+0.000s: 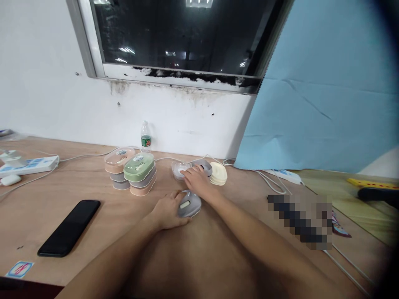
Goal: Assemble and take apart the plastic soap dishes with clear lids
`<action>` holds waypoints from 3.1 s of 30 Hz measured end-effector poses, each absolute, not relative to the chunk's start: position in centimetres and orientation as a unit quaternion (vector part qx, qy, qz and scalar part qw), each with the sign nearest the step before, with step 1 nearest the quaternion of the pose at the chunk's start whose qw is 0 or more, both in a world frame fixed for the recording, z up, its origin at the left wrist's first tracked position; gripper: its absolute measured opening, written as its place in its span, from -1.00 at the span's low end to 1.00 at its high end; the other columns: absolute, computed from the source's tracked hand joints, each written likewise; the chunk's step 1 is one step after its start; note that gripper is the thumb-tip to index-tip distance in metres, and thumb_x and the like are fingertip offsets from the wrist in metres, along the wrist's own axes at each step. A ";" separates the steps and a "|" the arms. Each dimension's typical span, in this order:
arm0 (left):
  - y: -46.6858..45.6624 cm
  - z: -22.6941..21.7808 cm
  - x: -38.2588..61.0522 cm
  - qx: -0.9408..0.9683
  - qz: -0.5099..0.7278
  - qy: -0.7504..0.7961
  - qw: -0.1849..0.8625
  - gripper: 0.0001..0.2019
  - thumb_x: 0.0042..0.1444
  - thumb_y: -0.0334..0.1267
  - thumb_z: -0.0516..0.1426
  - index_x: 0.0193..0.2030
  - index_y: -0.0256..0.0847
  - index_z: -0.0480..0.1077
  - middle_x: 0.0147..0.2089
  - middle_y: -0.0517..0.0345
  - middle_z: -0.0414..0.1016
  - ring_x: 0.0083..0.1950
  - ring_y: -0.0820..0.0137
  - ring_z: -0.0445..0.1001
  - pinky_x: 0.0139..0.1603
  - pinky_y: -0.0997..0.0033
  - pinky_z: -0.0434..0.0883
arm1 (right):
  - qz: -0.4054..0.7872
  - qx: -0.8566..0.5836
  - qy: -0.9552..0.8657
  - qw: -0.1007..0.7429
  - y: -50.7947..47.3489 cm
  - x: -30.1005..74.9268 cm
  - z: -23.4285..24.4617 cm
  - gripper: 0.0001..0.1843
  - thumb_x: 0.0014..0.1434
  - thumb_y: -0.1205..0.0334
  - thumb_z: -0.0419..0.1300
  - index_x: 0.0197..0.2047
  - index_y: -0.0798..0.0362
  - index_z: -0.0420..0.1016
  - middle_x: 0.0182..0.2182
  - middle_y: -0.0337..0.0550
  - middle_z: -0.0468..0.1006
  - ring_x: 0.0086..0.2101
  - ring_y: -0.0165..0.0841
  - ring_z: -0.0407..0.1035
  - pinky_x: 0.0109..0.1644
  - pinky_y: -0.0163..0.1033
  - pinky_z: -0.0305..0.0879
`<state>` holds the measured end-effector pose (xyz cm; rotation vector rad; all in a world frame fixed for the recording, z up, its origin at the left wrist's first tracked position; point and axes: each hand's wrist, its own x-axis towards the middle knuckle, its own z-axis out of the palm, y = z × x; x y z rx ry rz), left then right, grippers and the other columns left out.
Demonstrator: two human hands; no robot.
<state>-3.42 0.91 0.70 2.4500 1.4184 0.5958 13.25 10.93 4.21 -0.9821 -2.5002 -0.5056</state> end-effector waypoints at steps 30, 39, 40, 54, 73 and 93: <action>1.0 1.0 -3.8 0.852 0.361 0.344 0.159 -0.34 0.01 -0.06 0.20 0.24 -0.17 0.17 0.28 -0.15 0.15 0.28 0.07 0.22 0.23 0.06 0.26 | -0.040 -0.252 -0.831 0.495 7.1 20.5 -1.0 -0.64 0.14 0.27 0.17 0.04 -0.05 0.33 -0.17 -0.06 0.53 -0.16 -0.21 0.42 -0.09 -0.03 0.39; 1.1 0.9 -4.1 0.819 0.480 0.280 0.144 -0.28 0.13 0.02 0.07 0.35 -0.19 -0.07 0.32 -0.22 0.05 0.34 -0.01 0.07 0.29 -0.09 0.10 | 0.045 -0.331 -0.751 0.569 7.3 21.8 -1.3 -0.86 0.09 0.32 0.17 -0.22 -0.02 0.40 -0.25 -0.13 0.55 -0.22 -0.27 0.44 -0.13 -0.12 0.37; 1.1 0.8 -4.1 0.814 0.494 0.276 0.134 -0.27 0.13 0.04 0.06 0.36 -0.19 -0.10 0.32 -0.23 0.04 0.34 -0.03 0.06 0.29 -0.12 0.09 | 0.064 -0.366 -0.712 0.596 7.7 22.0 -1.4 -0.86 0.07 0.30 0.17 -0.24 0.00 0.39 -0.27 -0.14 0.55 -0.24 -0.28 0.44 -0.15 -0.14 0.37; 1.4 0.4 -4.2 0.818 0.488 0.274 0.135 -0.18 0.05 -0.01 0.16 0.37 -0.17 -0.12 0.33 -0.22 0.04 0.35 -0.05 0.06 0.29 -0.11 0.09 | 0.194 -0.520 -0.256 0.792 12.7 27.1 -1.3 -0.82 -0.13 0.26 0.17 -0.48 0.00 0.17 -0.72 -0.46 0.31 -0.67 -0.46 0.29 -0.63 -0.40 0.23; 1.2 0.7 -4.2 0.827 0.466 0.288 0.128 -0.19 0.04 -0.03 0.17 0.36 -0.19 -0.10 0.33 -0.23 0.05 0.34 -0.04 0.08 0.28 -0.12 0.12 | -0.049 -0.538 -0.662 0.520 13.1 27.8 -2.6 -0.72 0.14 0.22 0.12 -0.10 0.09 0.52 -0.17 -0.02 0.51 -0.28 -0.26 0.41 -0.13 -0.10 0.35; 1.4 -0.8 -3.9 0.738 0.580 0.318 0.136 -0.23 0.20 0.23 -0.15 0.41 -0.18 -0.25 0.40 -0.19 -0.11 0.38 -0.06 0.01 0.30 -0.11 0.10 | -0.099 -0.318 -0.823 0.461 6.9 20.7 -1.0 -0.73 0.19 0.14 0.16 -0.03 -0.05 0.47 -0.16 -0.02 0.51 -0.15 -0.20 0.42 -0.04 -0.04 0.42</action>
